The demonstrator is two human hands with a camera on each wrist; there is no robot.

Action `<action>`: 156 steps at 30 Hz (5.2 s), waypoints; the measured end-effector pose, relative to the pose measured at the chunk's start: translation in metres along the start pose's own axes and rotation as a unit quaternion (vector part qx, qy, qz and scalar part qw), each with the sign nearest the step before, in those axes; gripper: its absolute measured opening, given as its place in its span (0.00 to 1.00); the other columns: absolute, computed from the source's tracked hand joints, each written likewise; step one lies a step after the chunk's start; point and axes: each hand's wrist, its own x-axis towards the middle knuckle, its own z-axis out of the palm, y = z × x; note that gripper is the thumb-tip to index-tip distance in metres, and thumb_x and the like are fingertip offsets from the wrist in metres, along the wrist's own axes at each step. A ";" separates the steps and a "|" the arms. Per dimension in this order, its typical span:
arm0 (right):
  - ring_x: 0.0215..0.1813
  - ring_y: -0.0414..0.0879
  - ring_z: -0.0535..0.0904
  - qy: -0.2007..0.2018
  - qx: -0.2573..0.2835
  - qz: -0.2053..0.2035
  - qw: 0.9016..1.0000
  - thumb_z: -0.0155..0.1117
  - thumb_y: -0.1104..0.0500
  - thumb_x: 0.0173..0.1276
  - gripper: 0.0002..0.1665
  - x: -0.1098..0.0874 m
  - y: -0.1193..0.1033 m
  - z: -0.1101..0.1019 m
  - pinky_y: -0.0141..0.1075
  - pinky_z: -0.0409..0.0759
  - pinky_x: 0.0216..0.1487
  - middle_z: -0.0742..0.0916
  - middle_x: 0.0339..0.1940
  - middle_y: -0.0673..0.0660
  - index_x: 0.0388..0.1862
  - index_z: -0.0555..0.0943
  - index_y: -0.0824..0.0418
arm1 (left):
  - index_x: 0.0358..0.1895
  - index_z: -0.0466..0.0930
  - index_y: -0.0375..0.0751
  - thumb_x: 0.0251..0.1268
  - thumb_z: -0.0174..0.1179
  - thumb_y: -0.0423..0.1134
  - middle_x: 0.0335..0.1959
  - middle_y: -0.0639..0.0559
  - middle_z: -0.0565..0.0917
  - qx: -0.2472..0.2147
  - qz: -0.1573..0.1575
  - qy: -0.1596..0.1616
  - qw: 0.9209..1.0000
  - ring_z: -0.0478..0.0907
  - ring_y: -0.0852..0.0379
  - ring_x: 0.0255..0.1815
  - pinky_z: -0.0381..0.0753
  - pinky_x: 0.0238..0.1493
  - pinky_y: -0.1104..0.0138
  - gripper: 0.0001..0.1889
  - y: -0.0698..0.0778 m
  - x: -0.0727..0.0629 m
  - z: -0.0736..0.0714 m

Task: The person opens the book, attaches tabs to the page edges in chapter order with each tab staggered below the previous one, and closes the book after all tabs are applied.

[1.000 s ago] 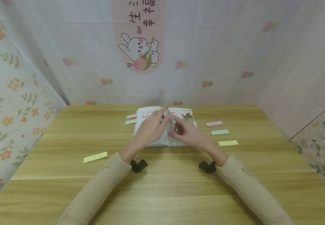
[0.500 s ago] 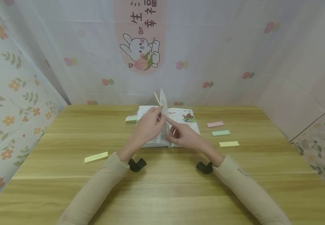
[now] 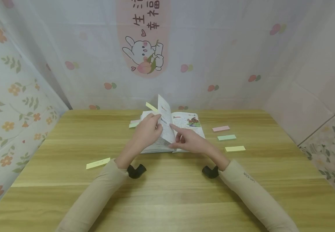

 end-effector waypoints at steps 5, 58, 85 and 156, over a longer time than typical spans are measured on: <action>0.29 0.42 0.76 -0.018 -0.008 0.011 1.000 0.72 0.48 0.68 0.53 0.002 0.001 0.000 0.34 0.76 0.32 0.83 0.33 0.50 0.82 0.55 0.62 | 0.65 0.73 0.24 0.71 0.54 0.33 0.50 0.32 0.80 0.060 -0.011 -0.004 0.998 0.74 0.48 0.35 0.79 0.34 0.59 0.23 -0.006 -0.004 0.001; 0.19 0.40 0.57 -0.097 -0.089 0.075 0.988 0.71 0.42 0.66 0.56 0.027 -0.001 0.010 0.33 0.61 0.26 0.66 0.15 0.47 0.81 0.55 0.62 | 0.44 0.79 0.25 0.74 0.51 0.35 0.30 0.43 0.72 0.137 -0.061 -0.155 0.977 0.70 0.52 0.26 0.69 0.23 0.65 0.13 -0.055 -0.034 0.021; 0.24 0.42 0.56 -0.106 -0.133 0.094 0.981 0.71 0.38 0.63 0.57 0.031 -0.008 0.020 0.35 0.61 0.28 0.64 0.22 0.49 0.81 0.57 0.61 | 0.77 0.61 0.36 0.80 0.49 0.47 0.75 0.29 0.60 0.159 -0.037 -0.250 0.954 0.59 0.31 0.74 0.62 0.71 0.42 0.30 -0.042 -0.027 0.022; 0.80 0.56 0.56 -0.074 -0.142 0.196 0.968 0.62 0.45 0.74 0.39 0.097 0.028 -0.007 0.48 0.54 0.78 0.66 0.78 0.59 0.79 0.63 0.53 | 0.79 0.58 0.37 0.82 0.47 0.46 0.79 0.32 0.54 0.146 -0.057 -0.262 0.952 0.57 0.30 0.75 0.63 0.70 0.40 0.30 -0.041 -0.028 0.021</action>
